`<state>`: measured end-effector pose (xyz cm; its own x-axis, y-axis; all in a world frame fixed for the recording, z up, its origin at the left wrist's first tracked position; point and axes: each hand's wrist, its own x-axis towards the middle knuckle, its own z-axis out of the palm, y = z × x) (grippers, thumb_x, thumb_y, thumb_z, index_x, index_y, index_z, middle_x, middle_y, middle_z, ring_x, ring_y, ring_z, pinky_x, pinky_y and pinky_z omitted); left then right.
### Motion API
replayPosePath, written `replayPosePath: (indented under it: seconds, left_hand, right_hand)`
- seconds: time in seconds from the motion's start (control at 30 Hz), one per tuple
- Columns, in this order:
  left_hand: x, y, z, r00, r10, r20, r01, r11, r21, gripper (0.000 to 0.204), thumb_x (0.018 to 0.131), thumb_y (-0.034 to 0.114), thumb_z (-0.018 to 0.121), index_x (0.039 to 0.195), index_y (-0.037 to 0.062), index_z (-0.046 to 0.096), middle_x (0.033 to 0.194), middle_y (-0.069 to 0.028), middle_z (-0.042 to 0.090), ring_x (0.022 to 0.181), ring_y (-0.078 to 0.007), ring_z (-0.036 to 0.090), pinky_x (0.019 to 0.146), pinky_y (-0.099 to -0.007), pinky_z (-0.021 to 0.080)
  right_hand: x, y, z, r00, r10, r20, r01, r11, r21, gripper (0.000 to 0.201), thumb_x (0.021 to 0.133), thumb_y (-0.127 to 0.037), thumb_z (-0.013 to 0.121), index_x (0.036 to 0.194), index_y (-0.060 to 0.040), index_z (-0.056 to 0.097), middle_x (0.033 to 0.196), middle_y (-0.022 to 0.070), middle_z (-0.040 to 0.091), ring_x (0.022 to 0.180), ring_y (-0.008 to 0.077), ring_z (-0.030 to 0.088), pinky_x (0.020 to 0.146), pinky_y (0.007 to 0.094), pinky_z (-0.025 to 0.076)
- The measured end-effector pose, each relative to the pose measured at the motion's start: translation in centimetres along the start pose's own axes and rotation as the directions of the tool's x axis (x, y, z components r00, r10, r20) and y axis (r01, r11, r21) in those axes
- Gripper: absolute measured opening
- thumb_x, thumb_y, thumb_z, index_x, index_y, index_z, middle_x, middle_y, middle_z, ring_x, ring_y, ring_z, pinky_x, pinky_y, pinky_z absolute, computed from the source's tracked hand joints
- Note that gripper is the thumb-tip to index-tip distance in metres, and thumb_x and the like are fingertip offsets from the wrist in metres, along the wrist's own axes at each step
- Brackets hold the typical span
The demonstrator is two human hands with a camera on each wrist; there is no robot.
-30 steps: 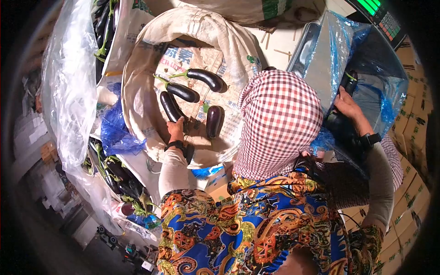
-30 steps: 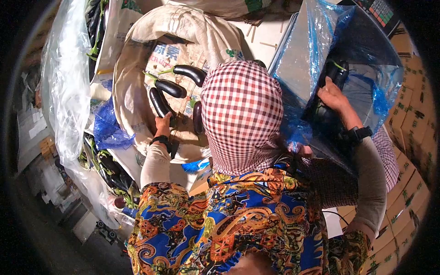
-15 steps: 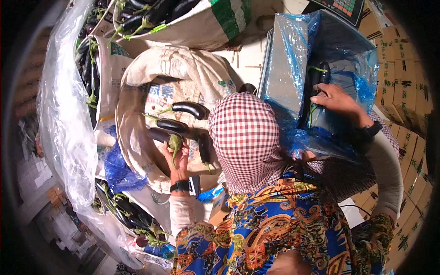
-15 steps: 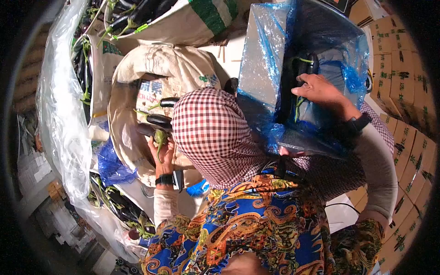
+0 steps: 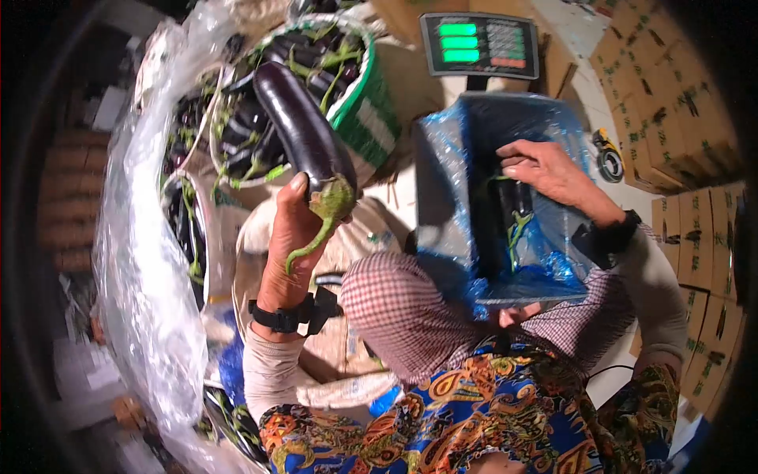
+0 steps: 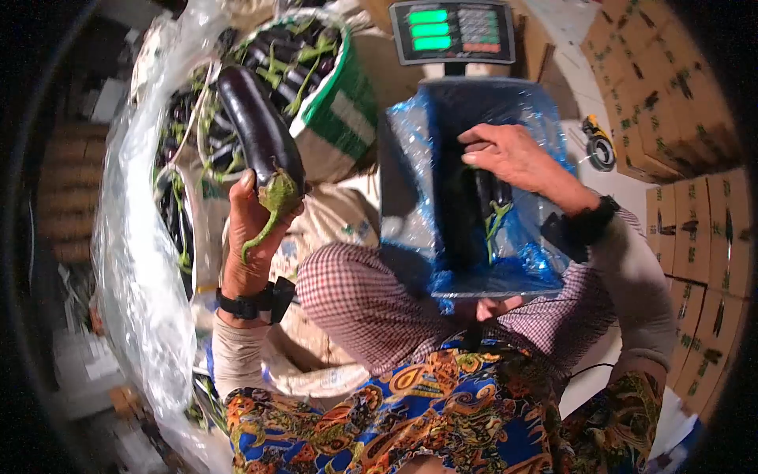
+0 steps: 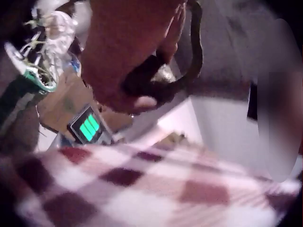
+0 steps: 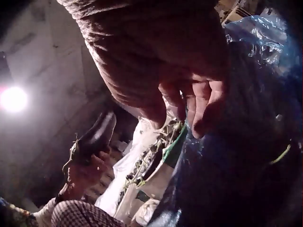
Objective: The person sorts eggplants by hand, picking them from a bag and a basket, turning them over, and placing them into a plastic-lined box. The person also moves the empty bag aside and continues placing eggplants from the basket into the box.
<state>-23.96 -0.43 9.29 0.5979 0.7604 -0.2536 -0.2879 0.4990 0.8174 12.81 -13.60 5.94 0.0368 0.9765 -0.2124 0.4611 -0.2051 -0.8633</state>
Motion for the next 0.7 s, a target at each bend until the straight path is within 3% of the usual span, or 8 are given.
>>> replayPosePath:
  seconds: [0.1, 0.13, 0.23, 0.37, 0.47, 0.5, 0.63, 0.7]
  left_hand:
    - [3.2, 0.2, 5.9, 0.990, -0.028, 0.137, 0.018, 0.997, 0.073, 0.057, 0.087, 0.046, 0.063, 0.122, 0.0008, 0.058, 0.110, -0.0123, 0.067, 0.097, -0.0240, 0.065, 0.085, -0.0378, 0.053]
    - [3.9, 0.7, 6.5, 0.960, -0.113, 0.257, 0.074, 0.985, 0.158, 0.059, 0.088, 0.044, 0.062, 0.124, -0.0027, 0.056, 0.113, -0.0144, 0.065, 0.100, -0.0256, 0.065, 0.092, -0.0400, 0.051]
    - [5.0, 0.3, 11.4, 0.933, -0.221, 0.283, 0.169, 0.966, 0.198, 0.053, 0.089, 0.027, 0.062, 0.129, -0.0052, 0.048, 0.118, -0.0153, 0.061, 0.104, -0.0232, 0.062, 0.093, -0.0353, 0.051]
    - [6.5, -1.2, 17.2, 0.908, -0.301, 0.291, 0.174, 0.904, 0.390, 0.057, 0.087, 0.033, 0.066, 0.127, -0.0047, 0.048, 0.115, -0.0118, 0.059, 0.103, -0.0200, 0.061, 0.092, -0.0336, 0.050]
    - [7.4, -3.5, 19.5, 0.894, -0.315, 0.318, 0.182, 0.905, 0.385, 0.060, 0.086, 0.035, 0.069, 0.128, -0.0038, 0.048, 0.117, -0.0123, 0.057, 0.104, -0.0203, 0.060, 0.093, -0.0346, 0.049]
    - [7.6, -4.2, 20.0, 0.892, -0.328, 0.309, 0.201, 0.903, 0.379, 0.061, 0.086, 0.036, 0.069, 0.128, -0.0024, 0.048, 0.114, -0.0111, 0.059, 0.099, -0.0185, 0.061, 0.087, -0.0327, 0.051]
    - [8.1, -6.3, 21.2, 0.921, -0.295, 0.256, 0.125, 0.844, 0.522, 0.058, 0.086, 0.038, 0.072, 0.124, 0.0001, 0.050, 0.104, -0.0077, 0.063, 0.088, -0.0141, 0.063, 0.071, -0.0274, 0.052]
    - [8.3, -7.8, 21.3, 0.926, -0.268, 0.265, 0.102, 0.855, 0.508, 0.057, 0.086, 0.037, 0.073, 0.123, 0.0002, 0.050, 0.104, -0.0076, 0.064, 0.089, -0.0141, 0.063, 0.072, -0.0278, 0.052]
  right_hand:
    - [0.3, -1.2, -2.0, 0.997, -0.065, 0.039, 0.062, 0.995, 0.074, 0.044, 0.091, -0.027, 0.065, 0.125, 0.0005, 0.058, 0.114, 0.0151, 0.067, 0.104, 0.0213, 0.064, 0.088, 0.0324, 0.052]
    - [0.2, -1.8, -2.5, 0.998, -0.057, 0.031, 0.051, 0.985, 0.164, 0.045, 0.091, -0.028, 0.064, 0.126, 0.0003, 0.058, 0.115, 0.0139, 0.066, 0.104, 0.0208, 0.064, 0.087, 0.0328, 0.052]
    - [-0.4, -3.2, -3.8, 0.999, -0.046, 0.003, 0.042, 0.929, 0.367, 0.053, 0.092, -0.039, 0.064, 0.128, -0.0016, 0.056, 0.117, 0.0075, 0.064, 0.106, 0.0175, 0.060, 0.085, 0.0341, 0.051]
    - [-1.3, -2.9, -4.7, 0.989, -0.139, -0.054, 0.137, 0.704, 0.697, 0.053, 0.091, -0.046, 0.064, 0.122, -0.0024, 0.060, 0.114, 0.0064, 0.065, 0.105, 0.0155, 0.061, 0.091, 0.0328, 0.048]
    - [-2.4, -3.8, -5.7, 0.984, -0.164, -0.071, 0.157, 0.598, 0.786, 0.054, 0.090, -0.046, 0.065, 0.122, -0.0016, 0.060, 0.112, 0.0058, 0.065, 0.104, 0.0154, 0.062, 0.091, 0.0325, 0.048]
    - [-2.5, -3.4, -6.0, 0.987, -0.145, -0.068, 0.141, 0.578, 0.804, 0.056, 0.088, -0.044, 0.069, 0.121, -0.0003, 0.060, 0.111, 0.0070, 0.066, 0.102, 0.0160, 0.063, 0.092, 0.0316, 0.048]
    - [-2.3, -1.8, -6.1, 0.987, -0.118, -0.105, 0.157, 0.643, 0.749, 0.059, 0.082, -0.041, 0.077, 0.118, 0.0029, 0.061, 0.105, 0.0114, 0.066, 0.098, 0.0182, 0.064, 0.087, 0.0283, 0.049]
    - [-1.5, -0.7, -5.9, 0.991, -0.061, -0.121, 0.130, 0.687, 0.715, 0.061, 0.079, -0.041, 0.079, 0.117, 0.0033, 0.061, 0.102, 0.0115, 0.066, 0.096, 0.0187, 0.064, 0.085, 0.0285, 0.049]
